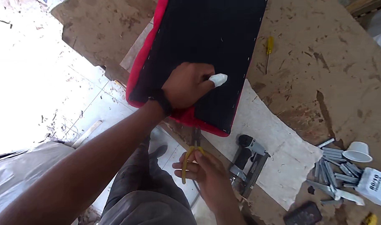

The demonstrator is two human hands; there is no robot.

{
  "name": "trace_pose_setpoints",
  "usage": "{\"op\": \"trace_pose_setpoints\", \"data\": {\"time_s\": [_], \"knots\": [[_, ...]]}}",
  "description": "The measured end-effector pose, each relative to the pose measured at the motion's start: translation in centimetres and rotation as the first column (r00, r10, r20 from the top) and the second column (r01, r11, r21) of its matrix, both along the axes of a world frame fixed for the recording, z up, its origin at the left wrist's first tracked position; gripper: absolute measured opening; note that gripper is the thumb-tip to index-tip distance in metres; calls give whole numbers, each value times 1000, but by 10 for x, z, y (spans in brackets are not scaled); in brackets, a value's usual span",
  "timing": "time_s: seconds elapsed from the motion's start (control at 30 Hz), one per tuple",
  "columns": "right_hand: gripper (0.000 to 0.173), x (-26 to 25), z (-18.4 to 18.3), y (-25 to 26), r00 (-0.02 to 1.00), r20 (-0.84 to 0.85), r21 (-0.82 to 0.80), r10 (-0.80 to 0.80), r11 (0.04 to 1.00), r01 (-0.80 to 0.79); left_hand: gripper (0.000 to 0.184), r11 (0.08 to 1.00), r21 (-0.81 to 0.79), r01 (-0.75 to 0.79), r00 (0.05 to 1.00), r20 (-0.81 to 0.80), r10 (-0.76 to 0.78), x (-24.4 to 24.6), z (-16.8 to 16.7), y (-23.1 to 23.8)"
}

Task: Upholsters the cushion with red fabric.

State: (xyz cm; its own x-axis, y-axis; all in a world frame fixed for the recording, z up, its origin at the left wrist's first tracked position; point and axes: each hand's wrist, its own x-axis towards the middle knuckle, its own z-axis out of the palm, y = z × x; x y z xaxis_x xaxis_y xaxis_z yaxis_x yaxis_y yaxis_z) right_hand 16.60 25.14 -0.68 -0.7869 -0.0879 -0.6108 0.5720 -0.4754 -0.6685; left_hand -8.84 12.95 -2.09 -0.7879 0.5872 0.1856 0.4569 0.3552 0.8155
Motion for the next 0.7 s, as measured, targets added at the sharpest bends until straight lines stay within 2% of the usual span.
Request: {"op": "trace_pose_setpoints", "data": {"time_s": [0.23, 0.33, 0.5, 0.63, 0.7], "knots": [[42, -29, 9, -1, 994, 2, 62, 113, 992, -113, 22, 1000, 28, -14, 1000, -11, 14, 0, -1, 0], [42, -30, -1, -12, 999, -18, 119, 51, 992, -48, 22, 999, 41, -16, 1000, -14, 17, 0, -1, -1], [41, -18, -16, -26, 996, -63, 58, -67, 996, 70, 22, 999, 39, -15, 1000, -21, 16, -1, -2, -1], [43, -12, -13, -25, 992, -97, -94, -83, 993, 74, 22, 1000, 25, -11, 1000, -13, 11, -2, -1, 1], [43, -11, -19, -26, 986, -154, -55, -63, 997, 55, 22, 1000, 29, -9, 1000, -16, 9, -1, -2, 1]]}}
